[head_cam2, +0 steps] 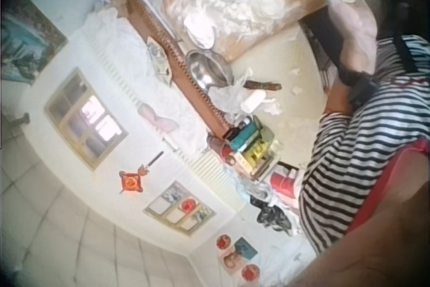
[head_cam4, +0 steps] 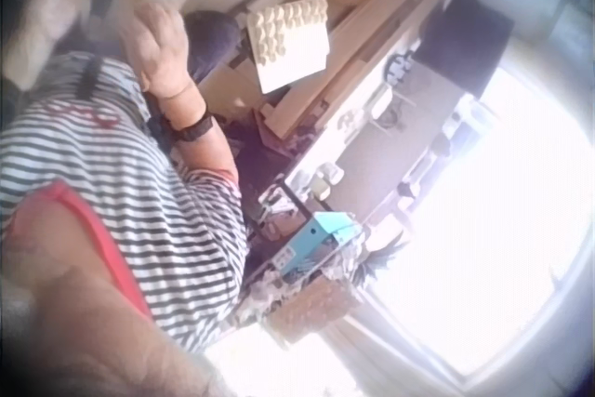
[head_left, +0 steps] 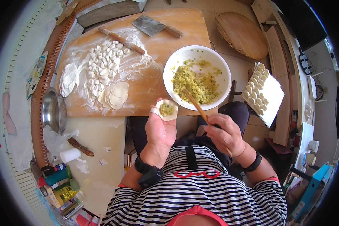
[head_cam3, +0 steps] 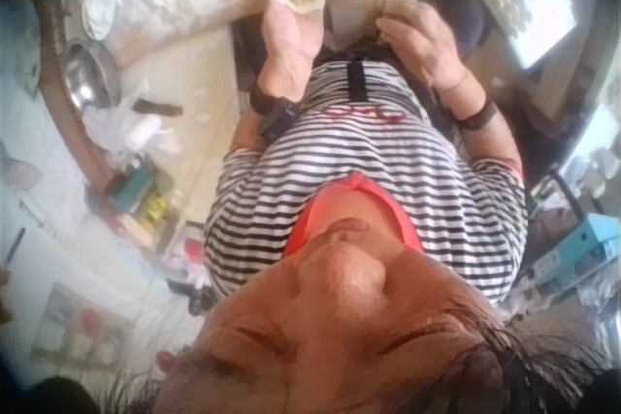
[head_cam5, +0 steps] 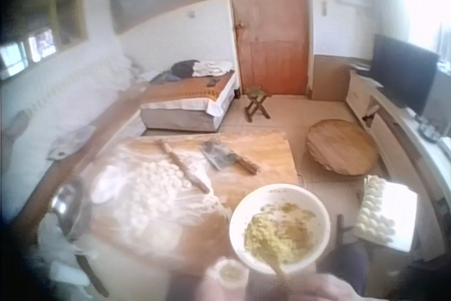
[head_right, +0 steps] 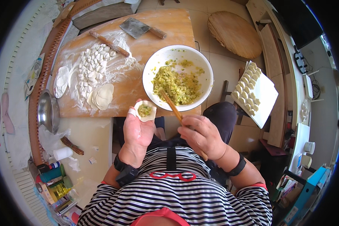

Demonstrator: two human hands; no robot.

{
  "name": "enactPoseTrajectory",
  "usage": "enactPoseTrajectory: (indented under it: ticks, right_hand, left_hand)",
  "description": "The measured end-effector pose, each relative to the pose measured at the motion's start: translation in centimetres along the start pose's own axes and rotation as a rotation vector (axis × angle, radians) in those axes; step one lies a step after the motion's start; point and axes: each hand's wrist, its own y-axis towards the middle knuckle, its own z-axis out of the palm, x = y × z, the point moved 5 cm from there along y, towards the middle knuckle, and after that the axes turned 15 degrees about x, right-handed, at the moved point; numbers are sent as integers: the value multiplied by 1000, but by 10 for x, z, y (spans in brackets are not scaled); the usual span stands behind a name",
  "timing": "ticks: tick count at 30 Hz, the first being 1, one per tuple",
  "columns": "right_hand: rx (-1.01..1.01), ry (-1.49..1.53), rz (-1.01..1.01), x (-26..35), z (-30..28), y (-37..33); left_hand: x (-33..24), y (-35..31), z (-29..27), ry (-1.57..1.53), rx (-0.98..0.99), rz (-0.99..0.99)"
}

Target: The person prepares dumplings by filling circles of dough with a mixture from a bowl using chopsticks, pinching the edges by hand to seal them, and placing the finished dumplings onto a white tray.

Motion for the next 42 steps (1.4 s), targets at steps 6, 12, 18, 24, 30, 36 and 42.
enactPoseTrajectory:
  ticks: [6, 12, 18, 24, 30, 36, 42]
  right_hand:
    - [213, -141, 15, -34, 11, 41]
    - [188, -143, 12, -35, 7, 43]
    - [-74, -327, -125, -7, -10, 60]
    - [-225, -89, 80, -14, -16, 70]
    - [-290, -172, 37, -13, -13, 78]
    - [-268, -67, 115, -18, -14, 81]
    - [-269, 10, 150, -10, -22, 97]
  left_hand:
    - [-26, -3, 33, -134, 322, 43]
    - [-21, -7, 64, -12, 408, -83]
    - [1, -8, 81, -33, 389, -172]
    - [9, -16, 90, 190, 552, -25]
    - [5, -16, 86, 352, 611, 40]
    - [1, -21, 98, 453, 686, 97]
    - [-12, -20, 98, 1200, 657, 550]
